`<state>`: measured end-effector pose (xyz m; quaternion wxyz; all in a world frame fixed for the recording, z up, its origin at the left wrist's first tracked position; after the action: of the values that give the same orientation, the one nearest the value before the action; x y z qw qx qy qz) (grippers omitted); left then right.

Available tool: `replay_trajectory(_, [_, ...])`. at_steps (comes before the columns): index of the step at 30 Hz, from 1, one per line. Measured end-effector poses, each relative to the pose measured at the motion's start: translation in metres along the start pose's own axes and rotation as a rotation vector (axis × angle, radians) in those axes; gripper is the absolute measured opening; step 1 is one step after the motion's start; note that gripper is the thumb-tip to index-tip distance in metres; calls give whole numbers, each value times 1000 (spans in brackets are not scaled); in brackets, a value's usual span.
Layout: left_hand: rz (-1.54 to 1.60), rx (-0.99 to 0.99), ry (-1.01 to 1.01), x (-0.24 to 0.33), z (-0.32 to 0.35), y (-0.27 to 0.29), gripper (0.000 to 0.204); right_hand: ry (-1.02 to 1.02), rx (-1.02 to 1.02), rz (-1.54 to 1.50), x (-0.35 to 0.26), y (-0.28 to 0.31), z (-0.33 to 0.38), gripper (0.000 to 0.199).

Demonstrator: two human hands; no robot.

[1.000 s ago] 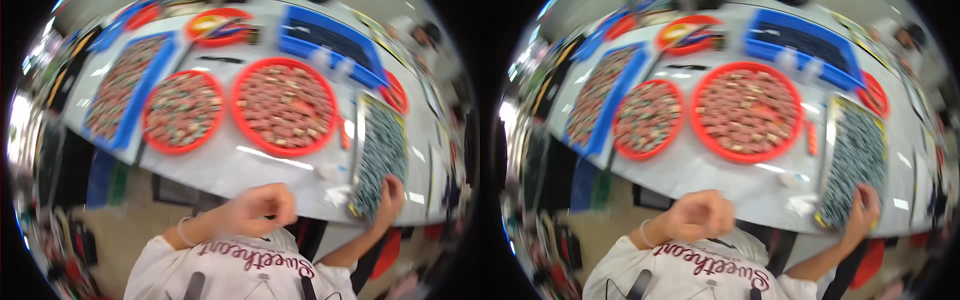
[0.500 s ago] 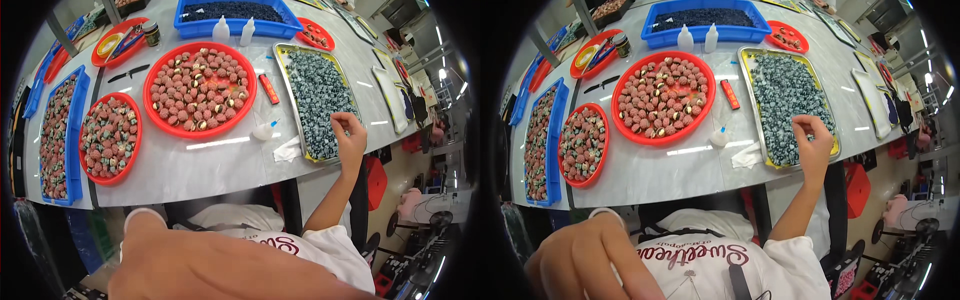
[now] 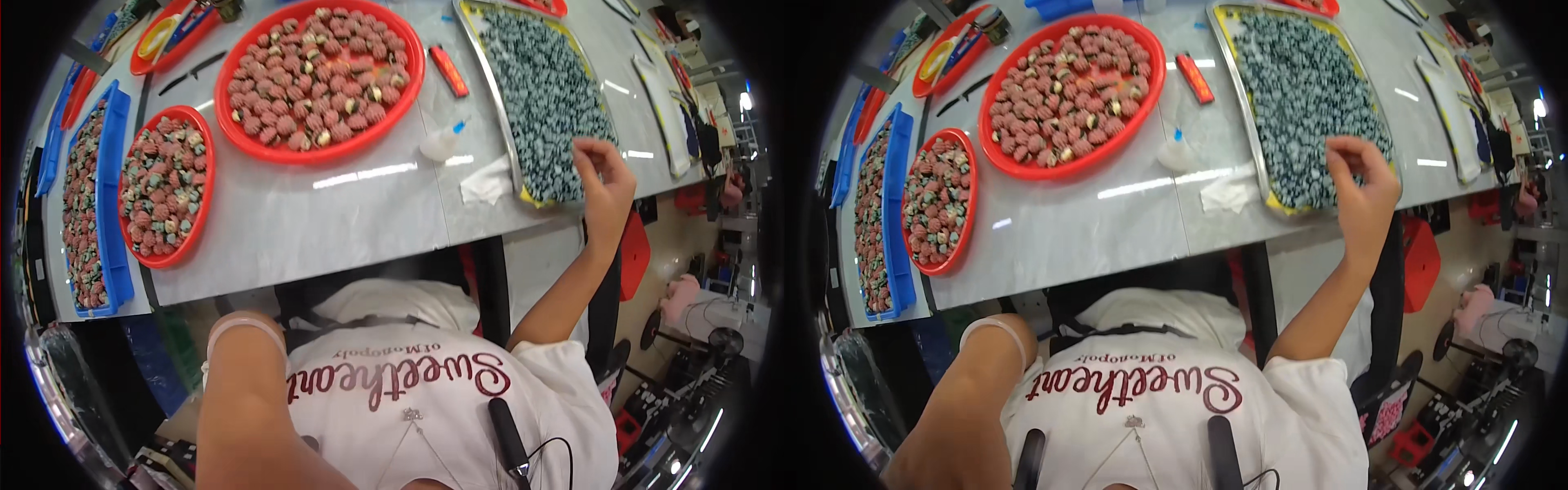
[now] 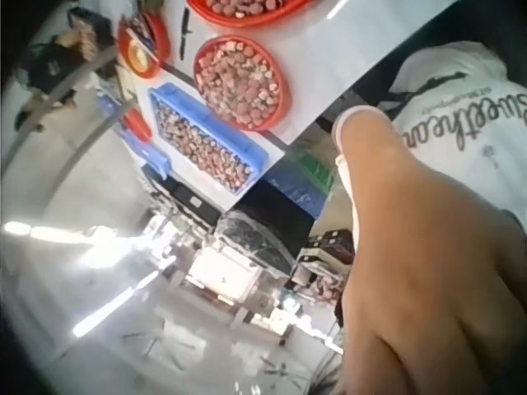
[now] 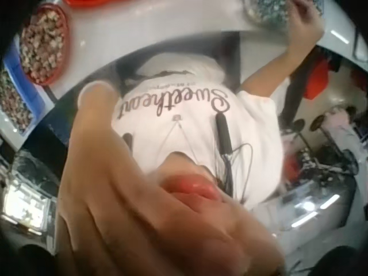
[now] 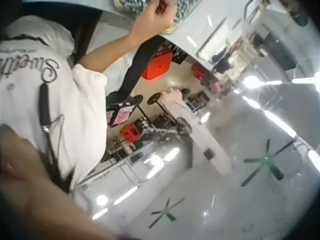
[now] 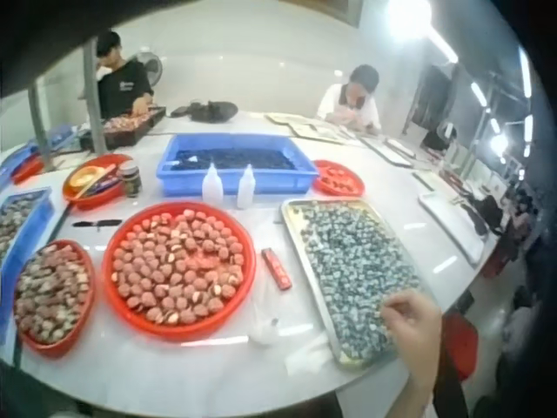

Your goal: Manually assembling small figurines by applying glue and attaching components.

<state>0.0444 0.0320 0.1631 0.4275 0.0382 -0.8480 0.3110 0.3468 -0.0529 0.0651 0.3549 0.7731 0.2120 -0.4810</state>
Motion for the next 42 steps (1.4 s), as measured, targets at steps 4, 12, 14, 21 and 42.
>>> replay_trajectory(4, [68, 32, 72, -8, 0, -5, 13, -2, -11, 0, 8, 2, -1, 12])
replay_trajectory(12, [173, -22, 105, -16, -1, -14, 12, -1, -4, -15, 11, 3, 2, 11])
replay_trajectory(14, [206, -43, 108, -18, -1, -17, 12, -8, 8, 1, 11, 4, 2, 11])
replay_trajectory(21, [335, -57, 108, -28, -19, -14, 12, -35, 5, 18, 9, -2, 2, 12])
replay_trajectory(42, [553, -91, 132, -27, -13, 11, 10, -12, 54, 104, 15, 24, 9, 13])
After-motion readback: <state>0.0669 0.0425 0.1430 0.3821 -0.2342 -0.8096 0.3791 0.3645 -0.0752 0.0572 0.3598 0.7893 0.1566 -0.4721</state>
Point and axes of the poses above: each hand's wrist, its own z-axis away from the middle knuckle, its own y-axis out of the back of the hand, x = y × z, the point moved 6 cm from there along -z, towards the middle knuckle, and after that the axes turned 14 degrees about -z, right-handed, at the moved point
